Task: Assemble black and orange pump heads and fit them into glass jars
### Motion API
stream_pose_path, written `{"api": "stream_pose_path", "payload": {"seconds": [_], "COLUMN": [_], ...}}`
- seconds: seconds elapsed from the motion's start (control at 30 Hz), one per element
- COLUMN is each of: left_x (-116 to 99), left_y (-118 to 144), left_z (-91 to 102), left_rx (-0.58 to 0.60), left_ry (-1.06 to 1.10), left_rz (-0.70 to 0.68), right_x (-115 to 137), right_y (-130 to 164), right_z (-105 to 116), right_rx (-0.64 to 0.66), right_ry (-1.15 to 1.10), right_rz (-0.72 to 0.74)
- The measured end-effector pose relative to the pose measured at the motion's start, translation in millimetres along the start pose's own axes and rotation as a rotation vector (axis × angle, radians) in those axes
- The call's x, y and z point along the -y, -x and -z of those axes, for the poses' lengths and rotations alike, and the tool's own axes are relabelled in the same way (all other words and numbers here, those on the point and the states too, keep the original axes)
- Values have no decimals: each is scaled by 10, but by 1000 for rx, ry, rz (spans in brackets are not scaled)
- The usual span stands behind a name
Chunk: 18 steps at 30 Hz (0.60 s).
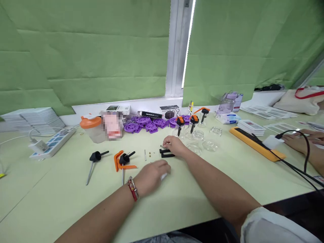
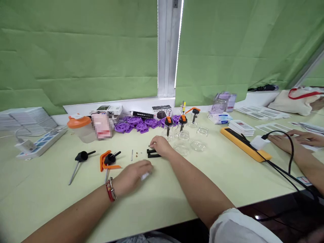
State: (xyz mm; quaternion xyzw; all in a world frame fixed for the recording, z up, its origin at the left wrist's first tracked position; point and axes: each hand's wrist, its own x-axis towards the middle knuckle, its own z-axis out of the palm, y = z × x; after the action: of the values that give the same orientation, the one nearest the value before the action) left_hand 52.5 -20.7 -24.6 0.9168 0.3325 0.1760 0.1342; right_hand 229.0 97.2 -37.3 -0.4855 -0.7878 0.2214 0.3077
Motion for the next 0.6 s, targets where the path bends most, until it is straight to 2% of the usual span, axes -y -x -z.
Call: {"api": "stream_pose_path", "payload": {"seconds": [0.07, 0.1, 0.17, 0.23, 0.4, 0.6], "left_x": [82, 129, 233, 346, 653, 911], "left_y": [-106, -175, -339, -514, -875, -1056], "left_z": [177, 266, 415, 500, 463, 287], "left_rx": [-76, -77, -36, 16, 149, 238], "left_ry": [-190, -265, -383, -465, -462, -387], "left_rz": [203, 311, 467, 537, 583, 531], "right_x": [-58, -75, -92, -97, -92, -112], "right_y": [-19, -29, -49, -63, -66, -66], "right_z": [-49, -68, -91, -96, -70, -51], "right_rx": [24, 38, 67, 101, 172, 197], "right_ry": [-17, -19, -20, -21, -36, -53], "right_rz": [23, 29, 18, -13, -38, -32]}}
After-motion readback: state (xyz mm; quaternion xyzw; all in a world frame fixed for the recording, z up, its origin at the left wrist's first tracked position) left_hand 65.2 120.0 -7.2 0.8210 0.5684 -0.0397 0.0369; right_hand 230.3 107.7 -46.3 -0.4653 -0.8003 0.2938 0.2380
